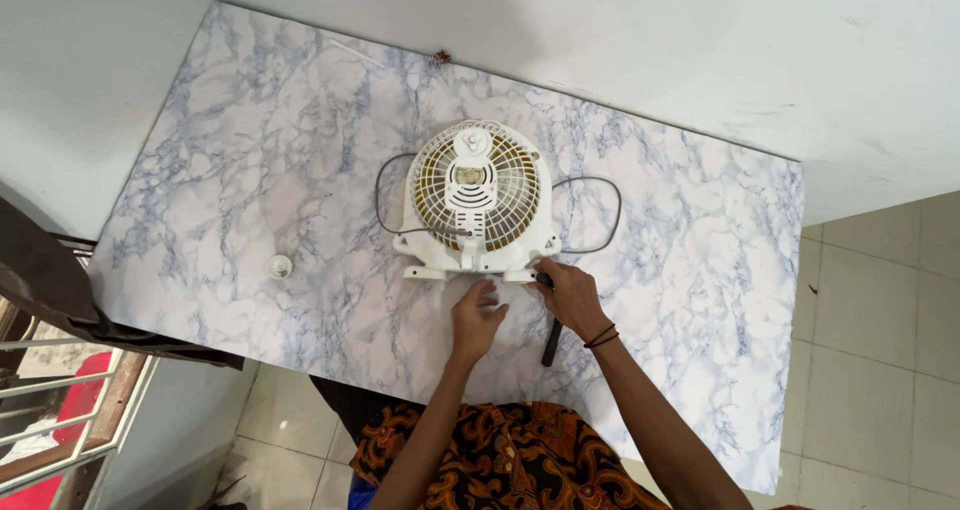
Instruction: The person disassembles a small electric fan on a marble-patterned table, removes the front grille and internal components, then reassembles the fan using a screwdriver. The person also briefly handles a second yellow and blue fan before returning to the white fan.
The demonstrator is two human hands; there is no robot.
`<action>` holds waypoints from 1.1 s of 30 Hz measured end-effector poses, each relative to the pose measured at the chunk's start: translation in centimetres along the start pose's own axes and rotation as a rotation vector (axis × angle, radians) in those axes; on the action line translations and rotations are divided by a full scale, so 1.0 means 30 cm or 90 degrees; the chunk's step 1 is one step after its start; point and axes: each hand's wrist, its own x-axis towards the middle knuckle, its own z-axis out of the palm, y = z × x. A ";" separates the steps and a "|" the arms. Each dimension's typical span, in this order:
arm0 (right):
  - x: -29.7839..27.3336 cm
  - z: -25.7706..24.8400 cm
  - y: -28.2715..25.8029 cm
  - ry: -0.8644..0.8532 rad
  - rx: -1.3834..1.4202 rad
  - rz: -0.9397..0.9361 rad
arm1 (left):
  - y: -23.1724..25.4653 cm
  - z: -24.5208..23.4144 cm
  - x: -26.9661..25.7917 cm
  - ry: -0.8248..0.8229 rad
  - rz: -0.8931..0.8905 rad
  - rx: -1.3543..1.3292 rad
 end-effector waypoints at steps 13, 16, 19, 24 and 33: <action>-0.007 -0.024 -0.070 -0.006 0.141 0.013 | -0.045 0.097 0.082 -0.032 -0.141 -0.189; -0.004 -0.025 -0.075 -0.018 0.128 0.005 | -0.066 0.105 0.085 -0.022 -0.149 -0.174; 0.004 -0.029 -0.076 -0.027 0.082 0.007 | -0.068 0.123 0.076 0.004 -0.172 -0.126; 0.001 -0.034 -0.056 0.003 0.069 0.027 | 0.034 0.048 0.029 -0.116 -0.085 0.045; -0.023 0.020 0.008 -0.001 0.098 0.085 | 0.363 -0.308 0.284 -0.002 0.061 0.113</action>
